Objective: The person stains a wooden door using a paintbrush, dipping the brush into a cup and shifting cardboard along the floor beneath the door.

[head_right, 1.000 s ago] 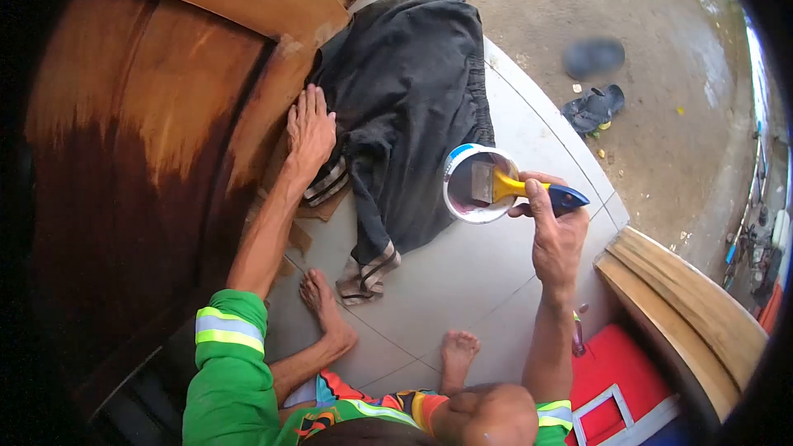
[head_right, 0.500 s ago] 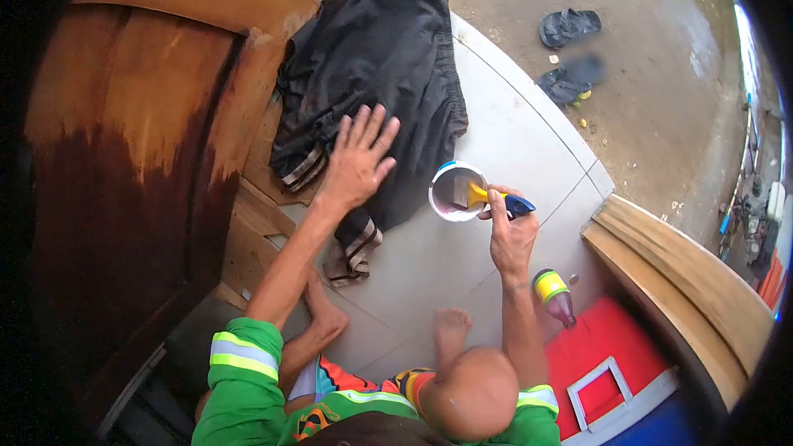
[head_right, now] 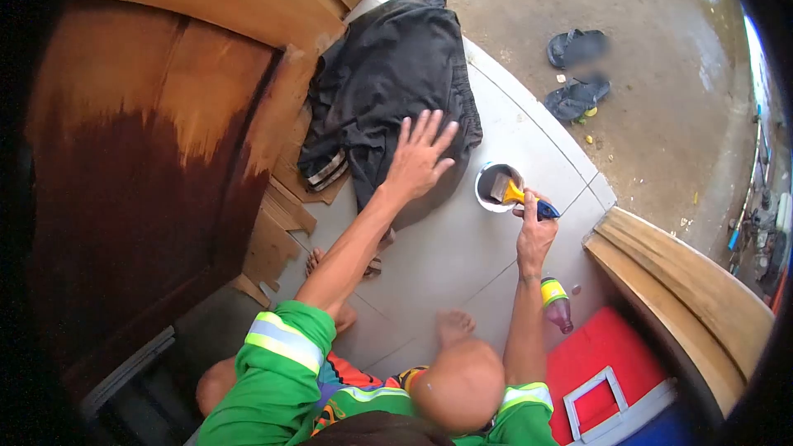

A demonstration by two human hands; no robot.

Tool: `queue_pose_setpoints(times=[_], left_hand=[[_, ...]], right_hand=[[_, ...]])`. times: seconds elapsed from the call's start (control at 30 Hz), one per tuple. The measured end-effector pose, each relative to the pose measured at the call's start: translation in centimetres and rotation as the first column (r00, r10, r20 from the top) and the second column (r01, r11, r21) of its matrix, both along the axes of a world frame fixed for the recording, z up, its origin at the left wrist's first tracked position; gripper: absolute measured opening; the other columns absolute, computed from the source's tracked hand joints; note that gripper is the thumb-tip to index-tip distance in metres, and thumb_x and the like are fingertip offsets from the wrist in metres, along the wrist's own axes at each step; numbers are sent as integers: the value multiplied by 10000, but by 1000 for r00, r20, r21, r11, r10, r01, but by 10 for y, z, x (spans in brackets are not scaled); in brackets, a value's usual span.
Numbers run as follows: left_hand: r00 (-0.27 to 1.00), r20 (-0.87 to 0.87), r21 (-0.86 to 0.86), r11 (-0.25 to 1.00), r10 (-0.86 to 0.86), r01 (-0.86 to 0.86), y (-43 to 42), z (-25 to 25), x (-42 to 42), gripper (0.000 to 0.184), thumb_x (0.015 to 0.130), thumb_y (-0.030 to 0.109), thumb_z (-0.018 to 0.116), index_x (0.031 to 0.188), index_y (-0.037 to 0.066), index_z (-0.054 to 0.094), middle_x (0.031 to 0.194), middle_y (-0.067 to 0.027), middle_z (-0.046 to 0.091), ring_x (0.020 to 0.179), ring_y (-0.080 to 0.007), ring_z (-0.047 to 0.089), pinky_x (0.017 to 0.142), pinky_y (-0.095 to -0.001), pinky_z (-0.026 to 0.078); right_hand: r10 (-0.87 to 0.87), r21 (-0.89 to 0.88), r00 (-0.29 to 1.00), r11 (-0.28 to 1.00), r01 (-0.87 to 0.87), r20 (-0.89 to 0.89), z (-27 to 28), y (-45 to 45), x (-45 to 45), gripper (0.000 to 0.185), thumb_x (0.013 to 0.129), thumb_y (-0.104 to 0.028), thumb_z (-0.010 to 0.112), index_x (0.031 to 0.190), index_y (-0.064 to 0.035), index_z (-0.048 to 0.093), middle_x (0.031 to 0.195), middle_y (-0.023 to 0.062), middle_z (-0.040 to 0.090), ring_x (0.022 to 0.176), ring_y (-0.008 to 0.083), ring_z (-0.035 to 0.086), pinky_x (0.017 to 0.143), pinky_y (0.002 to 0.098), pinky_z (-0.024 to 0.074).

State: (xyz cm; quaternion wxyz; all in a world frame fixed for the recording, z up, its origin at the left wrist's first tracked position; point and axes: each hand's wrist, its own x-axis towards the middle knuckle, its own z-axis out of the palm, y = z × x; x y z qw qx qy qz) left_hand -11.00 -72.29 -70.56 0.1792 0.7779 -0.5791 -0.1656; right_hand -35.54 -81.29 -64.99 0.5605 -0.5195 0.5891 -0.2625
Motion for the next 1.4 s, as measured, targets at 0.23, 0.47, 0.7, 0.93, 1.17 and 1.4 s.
queue_pose_setpoints(times=[0.23,0.47,0.7,0.93,1.17,1.4], left_hand=[[901,231,-8,927,368,-376,31,2,137,692,959,250,590,1542,10,303,1588,-241,311,1471,-405,295,1214,-504,225],[898,279,33,931,340,-363,28,-51,206,718,917,218,606,1521,-32,307,1563,-231,357,1360,-393,417,1134,-491,348],[801,106,-102,808,589,-581,21,-58,193,645,924,229,590,1490,-1,381,1498,-185,468,1283,-371,462,1090,-476,372],[883,247,31,907,400,-420,11,-20,188,581,931,270,638,1415,2,461,1516,-200,413,1311,-390,439,1101,-515,372],[866,195,-117,887,461,-446,-37,-57,202,656,947,334,597,1463,-24,406,1527,-197,404,1324,-399,432,1134,-485,340],[889,66,-136,886,454,-443,-30,-58,222,681,967,356,565,1492,-27,361,1526,-195,410,1342,-395,413,1144,-486,326]], right_hand=[[71,-45,995,996,-74,-73,0,-4,-5,234,990,-208,664,1123,-17,683,1013,49,687,848,98,608,703,249,521],[114,-49,987,991,-121,-116,2,-5,-8,239,988,-213,666,1124,-17,676,1009,55,684,848,100,612,709,249,521],[148,-81,982,984,-158,-117,6,-7,-1,233,994,-212,655,1110,-12,681,1029,65,693,875,112,632,703,256,534],[130,-92,985,986,-141,-112,0,-8,-4,250,995,-231,654,1108,-11,693,967,53,685,804,102,599,696,254,512],[160,-78,981,983,-168,-106,9,-8,1,263,1004,-238,643,1113,-6,698,953,55,693,808,104,613,702,256,507],[194,-69,971,976,-206,-142,18,-9,7,232,1011,-200,627,1116,0,681,982,77,695,855,122,633,729,267,520]])
